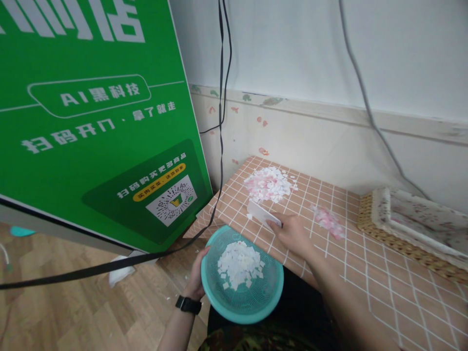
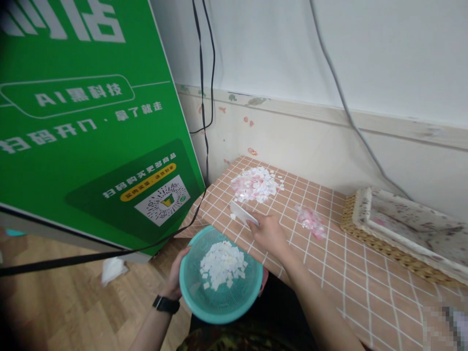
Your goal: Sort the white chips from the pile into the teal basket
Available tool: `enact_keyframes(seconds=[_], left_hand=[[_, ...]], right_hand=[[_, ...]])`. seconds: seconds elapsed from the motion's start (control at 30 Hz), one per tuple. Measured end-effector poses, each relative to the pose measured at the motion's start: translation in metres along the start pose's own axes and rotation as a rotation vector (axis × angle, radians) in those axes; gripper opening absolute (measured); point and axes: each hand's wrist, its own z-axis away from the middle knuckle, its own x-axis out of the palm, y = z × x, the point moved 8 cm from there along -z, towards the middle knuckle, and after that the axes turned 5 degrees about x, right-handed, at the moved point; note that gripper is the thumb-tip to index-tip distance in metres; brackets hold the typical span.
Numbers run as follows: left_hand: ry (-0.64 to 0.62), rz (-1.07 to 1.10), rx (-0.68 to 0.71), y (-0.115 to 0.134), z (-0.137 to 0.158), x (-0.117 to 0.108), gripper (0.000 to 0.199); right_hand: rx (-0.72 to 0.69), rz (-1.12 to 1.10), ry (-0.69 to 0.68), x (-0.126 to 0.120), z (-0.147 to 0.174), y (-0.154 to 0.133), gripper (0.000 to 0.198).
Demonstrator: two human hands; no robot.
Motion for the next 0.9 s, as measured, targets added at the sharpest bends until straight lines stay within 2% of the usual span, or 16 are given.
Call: enact_keyframes(seconds=[0.07,0.23,0.33,0.43,0.63,0.9], left_hand=[[0.001,0.000,-0.001,0.003,0.002,0.003,0.018],[-0.027,0.002,0.008,0.005,0.002,0.009,0.024],[-0.003,-0.011,0.031,0.006,0.002,0.007,0.022],[0.031,-0.023,0.058,0.008,0.001,0.003,0.018],[-0.013,-0.003,0.031,0.009,0.002,0.006,0.021],[-0.017,0.005,0.027,0.016,0.003,0.002,0.020]], right_hand=[[0.004,-0.009,0.000,-0.002,0.003,-0.001,0.028],[0.086,0.066,0.148,-0.008,0.002,0.006,0.027],[0.102,0.129,0.192,-0.005,-0.005,0.009,0.028],[0.099,0.148,0.197,-0.002,-0.013,0.008,0.030],[0.106,0.226,0.242,-0.004,-0.022,0.000,0.026],[0.055,0.238,0.170,-0.006,-0.038,-0.007,0.023]])
